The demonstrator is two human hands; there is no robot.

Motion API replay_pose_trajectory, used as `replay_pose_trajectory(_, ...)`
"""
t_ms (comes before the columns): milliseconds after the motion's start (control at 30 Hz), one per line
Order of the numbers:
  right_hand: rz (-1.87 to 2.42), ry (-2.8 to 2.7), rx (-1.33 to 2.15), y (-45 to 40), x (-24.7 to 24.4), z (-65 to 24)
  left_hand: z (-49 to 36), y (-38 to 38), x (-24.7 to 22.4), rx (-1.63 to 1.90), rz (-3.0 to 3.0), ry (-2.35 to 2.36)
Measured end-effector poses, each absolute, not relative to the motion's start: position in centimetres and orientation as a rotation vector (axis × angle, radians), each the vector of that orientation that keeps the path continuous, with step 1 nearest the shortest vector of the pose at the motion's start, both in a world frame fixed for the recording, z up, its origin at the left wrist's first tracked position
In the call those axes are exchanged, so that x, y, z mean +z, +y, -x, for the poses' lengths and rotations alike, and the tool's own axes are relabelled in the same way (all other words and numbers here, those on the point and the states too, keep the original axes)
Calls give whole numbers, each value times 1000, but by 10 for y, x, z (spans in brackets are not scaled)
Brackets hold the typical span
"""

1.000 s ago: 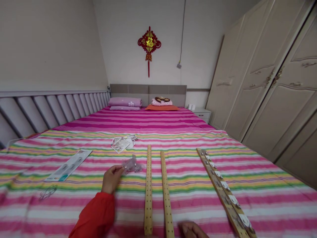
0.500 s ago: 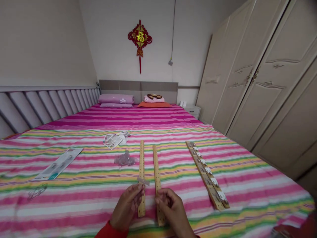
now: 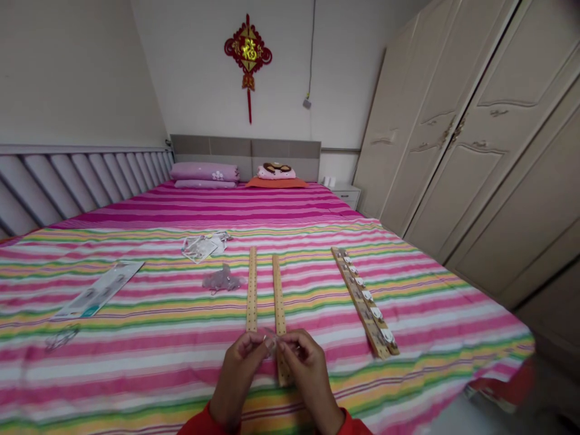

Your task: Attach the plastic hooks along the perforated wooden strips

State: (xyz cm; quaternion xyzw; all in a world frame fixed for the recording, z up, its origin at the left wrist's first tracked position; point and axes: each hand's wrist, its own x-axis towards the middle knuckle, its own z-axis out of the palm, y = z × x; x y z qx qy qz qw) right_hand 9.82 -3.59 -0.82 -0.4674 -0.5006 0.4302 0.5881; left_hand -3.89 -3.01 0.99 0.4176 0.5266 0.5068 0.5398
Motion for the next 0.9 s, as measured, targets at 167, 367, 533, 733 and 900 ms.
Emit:
replay_pose_trajectory(167, 1030, -1009, 1306, -40, -10, -100, 36, -32, 13, 1207, -1049, 1235)
replay_pose_trajectory(367, 992, -930, 1397, -34, -8, -112, 34, -36, 1, 1158, -1120, 1200)
replay_pose_trajectory(533, 1037, -919, 1483, -26, -14, -126, 42, -37, 1, 1210, -1124, 1284)
replay_pose_trajectory(733, 1003, -974, 1534, -26, -13, -129, 41, -36, -4, 1125, -1037, 1221)
replay_pose_trajectory(900, 949, -940, 1580, -28, -16, -122, 28, -39, -6, 1043, -972, 1156)
